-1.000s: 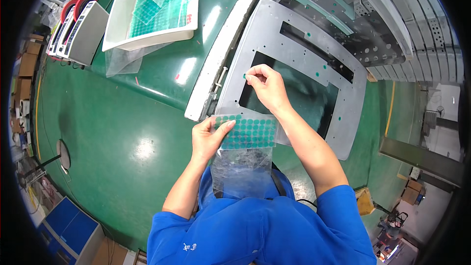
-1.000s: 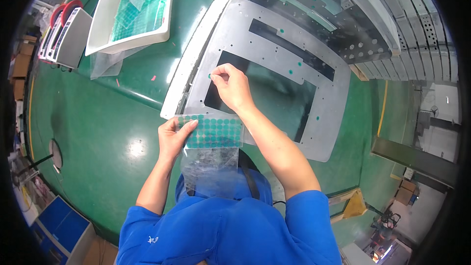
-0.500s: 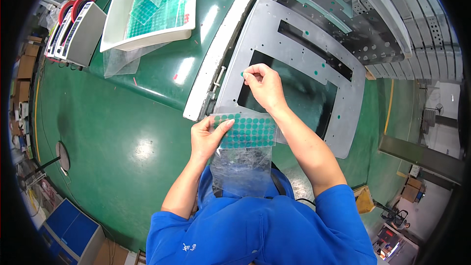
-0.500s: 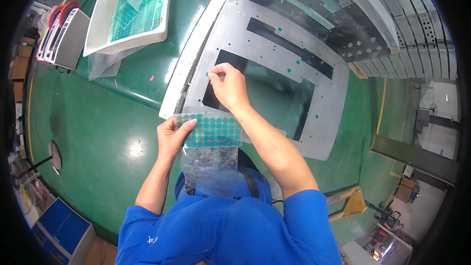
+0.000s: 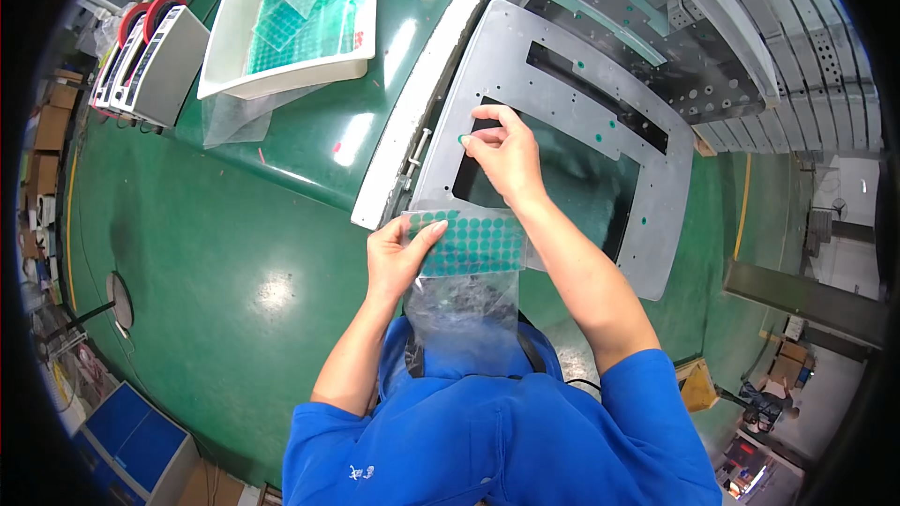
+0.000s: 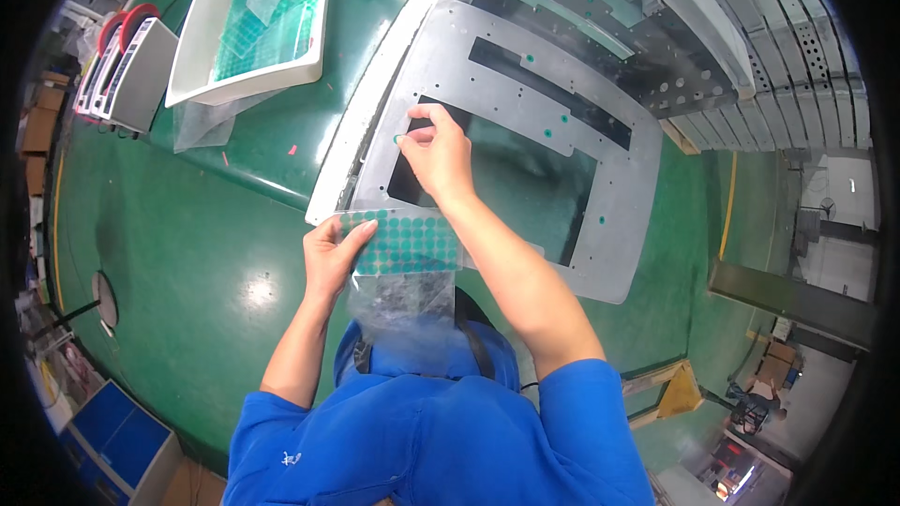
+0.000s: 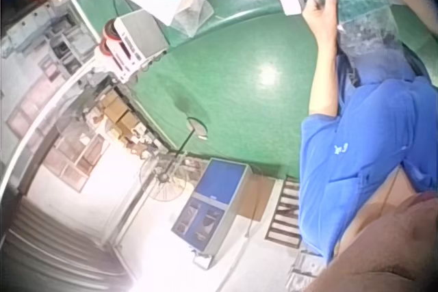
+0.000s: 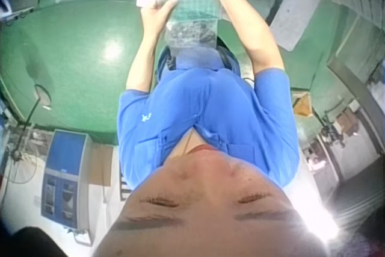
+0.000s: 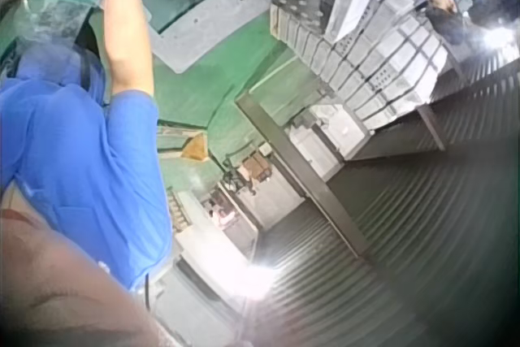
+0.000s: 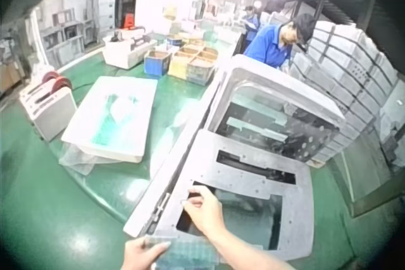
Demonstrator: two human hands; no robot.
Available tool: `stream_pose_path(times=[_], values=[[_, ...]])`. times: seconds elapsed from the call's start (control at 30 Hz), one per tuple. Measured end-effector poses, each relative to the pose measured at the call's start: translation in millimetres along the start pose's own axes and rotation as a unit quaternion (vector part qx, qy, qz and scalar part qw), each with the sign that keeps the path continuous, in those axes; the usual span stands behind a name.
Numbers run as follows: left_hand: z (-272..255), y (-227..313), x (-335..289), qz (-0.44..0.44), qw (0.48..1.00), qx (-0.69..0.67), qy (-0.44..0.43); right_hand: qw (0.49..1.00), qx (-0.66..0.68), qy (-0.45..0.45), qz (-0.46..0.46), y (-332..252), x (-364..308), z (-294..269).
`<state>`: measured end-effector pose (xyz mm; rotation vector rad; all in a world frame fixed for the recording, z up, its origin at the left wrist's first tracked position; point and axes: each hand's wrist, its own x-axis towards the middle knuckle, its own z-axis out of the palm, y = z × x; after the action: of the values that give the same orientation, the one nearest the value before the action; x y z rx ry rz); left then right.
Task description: Applying small green circular stickers to the inside of metal enclosures.
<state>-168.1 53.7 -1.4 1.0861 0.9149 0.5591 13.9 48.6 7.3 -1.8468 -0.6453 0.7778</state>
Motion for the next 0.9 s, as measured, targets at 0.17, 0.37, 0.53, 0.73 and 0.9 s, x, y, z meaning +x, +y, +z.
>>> stream_pose_path(times=[0.17, 0.37, 0.53, 0.73, 0.9], values=[[-2, -6, -9, 0.001, 1.000, -0.010, 0.014, 0.996, 0.083, -0.020, 0.031, -3, 3, 0], [-15, -16, -31, -0.009, 1.000, 0.001, 0.028, 0.972, 0.185, -0.057, 0.134, 8, 16, -5], [-24, -21, -51, -0.010, 0.999, -0.015, 0.033, 0.979, 0.163, -0.043, 0.113, 10, 9, 0], [-28, -33, -65, 0.018, 0.999, -0.017, 0.033, 0.966, 0.205, -0.070, 0.144, 17, 5, -21], [-33, -43, -72, 0.008, 0.999, 0.027, 0.018, 0.991, 0.128, 0.001, 0.031, 15, -9, -16]])
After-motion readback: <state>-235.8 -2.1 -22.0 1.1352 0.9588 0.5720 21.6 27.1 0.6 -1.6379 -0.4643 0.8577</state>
